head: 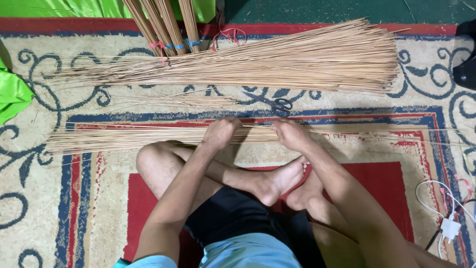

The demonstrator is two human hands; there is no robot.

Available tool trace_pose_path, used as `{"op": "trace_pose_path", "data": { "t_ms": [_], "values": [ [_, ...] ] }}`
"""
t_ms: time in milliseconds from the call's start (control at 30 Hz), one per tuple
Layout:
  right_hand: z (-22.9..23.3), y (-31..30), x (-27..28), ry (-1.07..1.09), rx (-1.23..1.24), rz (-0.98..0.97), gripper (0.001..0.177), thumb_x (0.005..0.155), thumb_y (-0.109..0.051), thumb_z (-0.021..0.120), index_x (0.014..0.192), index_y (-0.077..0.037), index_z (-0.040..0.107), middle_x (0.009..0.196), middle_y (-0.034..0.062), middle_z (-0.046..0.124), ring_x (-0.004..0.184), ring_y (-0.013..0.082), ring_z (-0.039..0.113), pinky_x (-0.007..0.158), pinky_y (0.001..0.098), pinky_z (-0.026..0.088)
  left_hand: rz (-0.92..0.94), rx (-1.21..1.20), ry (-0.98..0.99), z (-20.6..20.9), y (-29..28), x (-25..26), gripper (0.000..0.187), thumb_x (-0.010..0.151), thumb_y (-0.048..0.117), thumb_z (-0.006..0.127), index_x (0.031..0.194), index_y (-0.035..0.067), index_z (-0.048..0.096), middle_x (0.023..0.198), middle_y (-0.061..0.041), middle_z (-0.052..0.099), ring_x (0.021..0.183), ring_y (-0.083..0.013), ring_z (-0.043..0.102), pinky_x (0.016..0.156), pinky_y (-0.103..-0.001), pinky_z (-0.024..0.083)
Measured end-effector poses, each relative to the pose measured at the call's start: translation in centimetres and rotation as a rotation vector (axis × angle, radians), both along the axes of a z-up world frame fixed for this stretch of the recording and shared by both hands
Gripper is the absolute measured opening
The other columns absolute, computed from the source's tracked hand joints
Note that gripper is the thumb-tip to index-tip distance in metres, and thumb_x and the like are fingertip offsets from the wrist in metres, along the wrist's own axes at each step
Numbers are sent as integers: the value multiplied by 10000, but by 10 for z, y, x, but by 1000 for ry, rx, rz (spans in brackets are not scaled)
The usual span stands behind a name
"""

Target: Trimming the ends of thin wooden sticks using scissors to create uniform bundles

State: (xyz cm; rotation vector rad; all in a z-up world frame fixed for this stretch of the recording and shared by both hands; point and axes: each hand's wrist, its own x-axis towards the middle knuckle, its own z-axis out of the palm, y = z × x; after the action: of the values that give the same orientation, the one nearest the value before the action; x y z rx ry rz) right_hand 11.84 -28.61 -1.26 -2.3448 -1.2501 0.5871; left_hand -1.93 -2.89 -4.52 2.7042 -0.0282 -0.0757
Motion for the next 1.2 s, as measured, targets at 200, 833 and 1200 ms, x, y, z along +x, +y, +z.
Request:
{"op": "trace_pose_path", "data": {
  "t_ms": [200, 833, 1200],
  "values": [
    [63, 29, -25, 37, 63, 38, 224, 981, -90, 537, 1067, 22, 711, 997, 298, 714, 995, 499, 684, 860, 535, 568, 49, 52, -46, 18, -5, 2, 126, 969, 135, 603, 932, 173, 717, 909, 1, 710, 828, -280, 767, 757, -407, 640],
    [21, 71, -13, 113, 106, -137, 174, 949, -148, 578, 924, -113, 746, 774, 118, 751, 907, 381, 730, 802, 498, 562, 671, -1458, -446, -16, -65, -8, 372, 1099, 69, 465, 1446, -58, 425, 1382, -259, 594, 1262, -298, 577, 1049, -413, 499],
    [-39, 92, 0, 416, 161, -169, 172, 933, -75, 584, 926, -76, 756, 728, 102, 748, 732, 259, 698, 741, 403, 549, 835, -1883, -543, -52, -42, 33, 226, 1107, 14, 370, 1288, 2, 505, 1267, -275, 690, 1177, -383, 681, 1010, -486, 580]
  ]
}}
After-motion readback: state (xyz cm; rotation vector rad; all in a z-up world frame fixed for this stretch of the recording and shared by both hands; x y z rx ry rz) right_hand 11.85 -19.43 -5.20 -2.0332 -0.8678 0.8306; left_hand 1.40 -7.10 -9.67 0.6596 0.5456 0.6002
